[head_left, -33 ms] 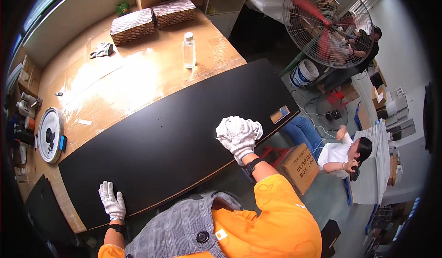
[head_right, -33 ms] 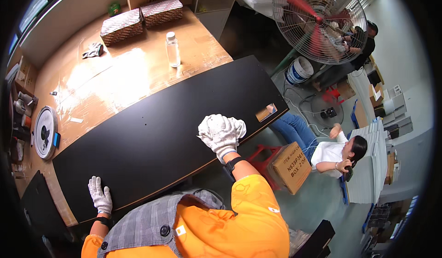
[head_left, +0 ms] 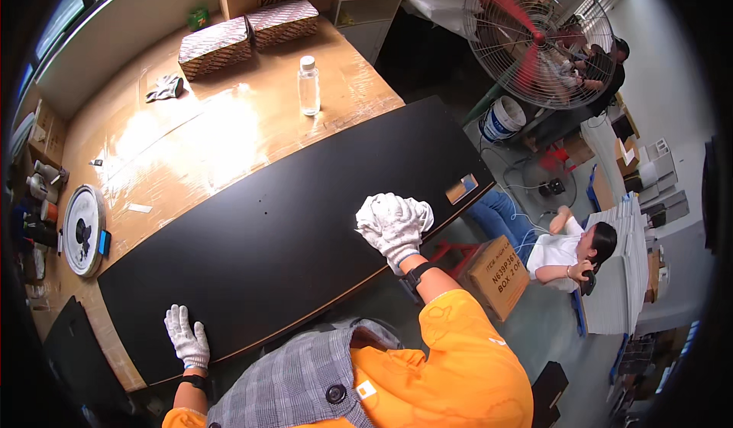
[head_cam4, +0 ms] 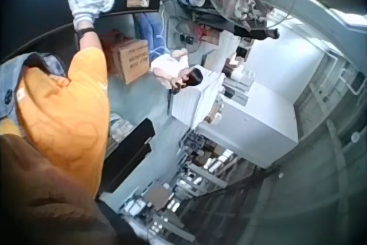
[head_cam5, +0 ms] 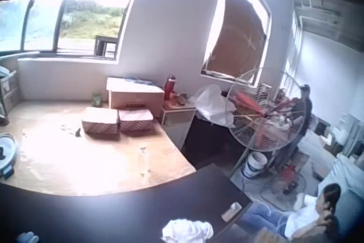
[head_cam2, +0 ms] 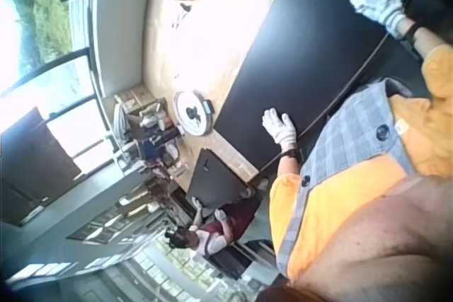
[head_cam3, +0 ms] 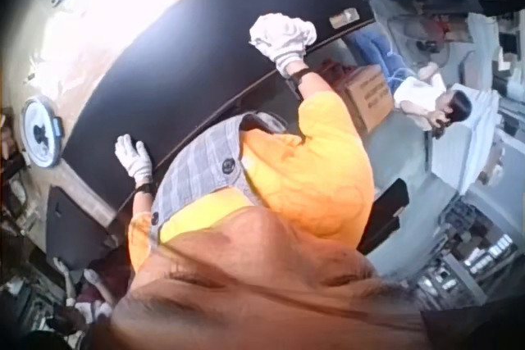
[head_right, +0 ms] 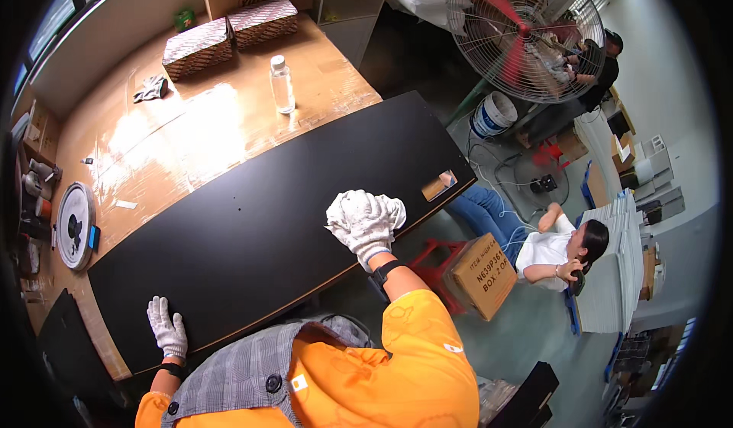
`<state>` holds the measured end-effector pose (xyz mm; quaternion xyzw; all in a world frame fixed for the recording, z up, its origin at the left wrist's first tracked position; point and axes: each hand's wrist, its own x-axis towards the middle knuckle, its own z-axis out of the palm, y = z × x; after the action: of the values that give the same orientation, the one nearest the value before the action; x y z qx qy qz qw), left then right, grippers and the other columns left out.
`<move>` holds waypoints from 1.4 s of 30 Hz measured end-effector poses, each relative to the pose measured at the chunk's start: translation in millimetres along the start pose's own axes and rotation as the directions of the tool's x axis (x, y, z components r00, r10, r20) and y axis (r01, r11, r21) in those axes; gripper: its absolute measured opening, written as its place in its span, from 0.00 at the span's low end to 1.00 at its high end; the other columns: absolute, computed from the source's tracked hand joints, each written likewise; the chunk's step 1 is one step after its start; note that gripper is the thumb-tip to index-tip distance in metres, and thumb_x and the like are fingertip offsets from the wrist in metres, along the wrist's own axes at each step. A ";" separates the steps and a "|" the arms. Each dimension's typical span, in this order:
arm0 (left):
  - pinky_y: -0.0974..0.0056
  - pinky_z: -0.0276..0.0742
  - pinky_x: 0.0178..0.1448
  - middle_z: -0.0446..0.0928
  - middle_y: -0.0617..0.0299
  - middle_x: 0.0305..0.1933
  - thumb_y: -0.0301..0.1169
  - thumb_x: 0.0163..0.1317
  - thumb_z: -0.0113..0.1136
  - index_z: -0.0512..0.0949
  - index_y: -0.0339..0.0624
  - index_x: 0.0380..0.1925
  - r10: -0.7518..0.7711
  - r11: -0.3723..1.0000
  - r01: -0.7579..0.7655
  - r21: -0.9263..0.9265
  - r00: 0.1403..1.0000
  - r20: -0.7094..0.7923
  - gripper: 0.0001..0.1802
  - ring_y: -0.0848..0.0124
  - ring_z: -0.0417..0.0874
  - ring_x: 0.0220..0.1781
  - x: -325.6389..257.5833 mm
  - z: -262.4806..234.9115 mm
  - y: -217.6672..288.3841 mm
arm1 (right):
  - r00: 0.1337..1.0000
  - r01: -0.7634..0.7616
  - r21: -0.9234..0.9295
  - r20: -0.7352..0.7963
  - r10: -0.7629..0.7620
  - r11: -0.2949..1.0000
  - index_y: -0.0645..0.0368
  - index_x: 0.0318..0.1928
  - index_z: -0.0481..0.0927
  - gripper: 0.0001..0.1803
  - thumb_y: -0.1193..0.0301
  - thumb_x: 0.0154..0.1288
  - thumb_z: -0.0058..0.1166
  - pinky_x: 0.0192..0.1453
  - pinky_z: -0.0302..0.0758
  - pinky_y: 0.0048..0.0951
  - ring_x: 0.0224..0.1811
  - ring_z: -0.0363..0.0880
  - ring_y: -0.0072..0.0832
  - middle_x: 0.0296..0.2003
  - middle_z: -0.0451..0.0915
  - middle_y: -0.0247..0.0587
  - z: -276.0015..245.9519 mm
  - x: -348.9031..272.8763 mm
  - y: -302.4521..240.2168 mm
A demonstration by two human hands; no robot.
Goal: Cleaning and moving furniture panels in a factory environment.
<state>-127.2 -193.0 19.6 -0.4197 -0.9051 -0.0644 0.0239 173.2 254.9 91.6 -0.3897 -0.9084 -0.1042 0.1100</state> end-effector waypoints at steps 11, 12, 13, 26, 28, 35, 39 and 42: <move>0.49 0.42 0.78 0.55 0.52 0.74 0.42 0.69 0.44 0.60 0.43 0.68 -0.003 0.997 -0.002 0.082 0.998 0.065 0.30 0.53 0.51 0.76 -10.3 16.0 -20.6 | 0.998 -0.023 0.144 -0.054 0.031 0.989 0.48 0.38 0.75 0.22 0.50 0.46 0.60 0.51 0.69 0.39 0.44 0.74 0.34 0.38 0.72 0.36 23.9 -17.5 13.9; 0.49 0.43 0.78 0.55 0.51 0.73 0.41 0.68 0.47 0.60 0.43 0.68 -0.007 0.998 0.003 0.066 0.998 0.060 0.31 0.53 0.51 0.76 -8.7 23.0 -28.9 | 0.997 -0.017 0.160 -0.068 0.028 0.987 0.48 0.38 0.75 0.23 0.49 0.45 0.60 0.51 0.69 0.40 0.45 0.73 0.33 0.39 0.72 0.36 22.0 -19.7 14.7; 0.49 0.43 0.78 0.55 0.51 0.73 0.41 0.68 0.47 0.60 0.43 0.68 0.023 0.998 -0.025 0.053 0.999 0.040 0.31 0.53 0.51 0.76 -3.5 21.0 -29.1 | 0.998 -0.048 0.156 -0.032 0.054 0.987 0.48 0.39 0.75 0.24 0.48 0.45 0.60 0.52 0.69 0.40 0.46 0.73 0.33 0.39 0.72 0.35 20.6 -21.2 14.3; 0.39 0.72 0.52 0.73 0.36 0.56 0.38 0.72 0.40 0.63 0.46 0.60 0.624 0.782 -0.568 0.258 0.707 -0.333 0.19 0.41 0.76 0.54 14.4 21.3 -39.1 | 0.994 -0.097 0.153 -0.031 0.102 0.984 0.48 0.45 0.75 0.28 0.46 0.46 0.61 0.55 0.67 0.42 0.48 0.72 0.34 0.43 0.71 0.37 30.6 -27.9 17.8; 0.38 0.72 0.52 0.73 0.36 0.56 0.37 0.71 0.41 0.63 0.46 0.60 0.612 0.791 -0.562 0.243 0.714 -0.339 0.19 0.41 0.76 0.54 13.7 21.7 -39.2 | 0.994 -0.099 0.154 -0.020 0.104 0.983 0.48 0.45 0.75 0.28 0.46 0.46 0.61 0.55 0.67 0.42 0.48 0.72 0.34 0.43 0.71 0.37 30.9 -29.3 16.9; 0.38 0.63 0.62 0.68 0.43 0.63 0.45 0.68 0.48 0.59 0.45 0.66 0.381 0.925 -0.369 0.092 0.900 -0.213 0.30 0.44 0.68 0.63 9.9 29.5 -35.0 | 0.991 -0.117 0.133 -0.055 0.125 0.984 0.47 0.45 0.76 0.27 0.46 0.48 0.59 0.55 0.67 0.41 0.48 0.72 0.34 0.42 0.71 0.37 32.7 -34.6 16.1; 0.48 0.46 0.77 0.56 0.49 0.73 0.39 0.63 0.53 0.60 0.43 0.68 0.078 0.993 -0.080 0.088 0.997 0.029 0.34 0.51 0.53 0.75 3.8 68.5 -72.2 | 0.988 -0.143 0.095 0.071 0.137 0.985 0.47 0.45 0.76 0.25 0.46 0.52 0.55 0.55 0.65 0.39 0.49 0.69 0.35 0.45 0.70 0.38 27.0 -24.4 13.6; 0.47 0.46 0.76 0.56 0.49 0.73 0.39 0.61 0.55 0.60 0.44 0.69 0.148 0.984 -0.142 0.111 0.988 -0.041 0.35 0.50 0.54 0.74 0.2 86.3 -86.1 | 0.986 -0.167 0.106 0.045 0.163 0.980 0.46 0.43 0.77 0.22 0.47 0.52 0.55 0.53 0.66 0.39 0.48 0.70 0.35 0.43 0.70 0.38 26.6 -20.6 12.9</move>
<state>-192.0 -236.2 -74.2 -0.4808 -0.8734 -0.0238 0.0734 193.2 256.9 61.7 -0.4589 -0.8792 -0.0378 0.1228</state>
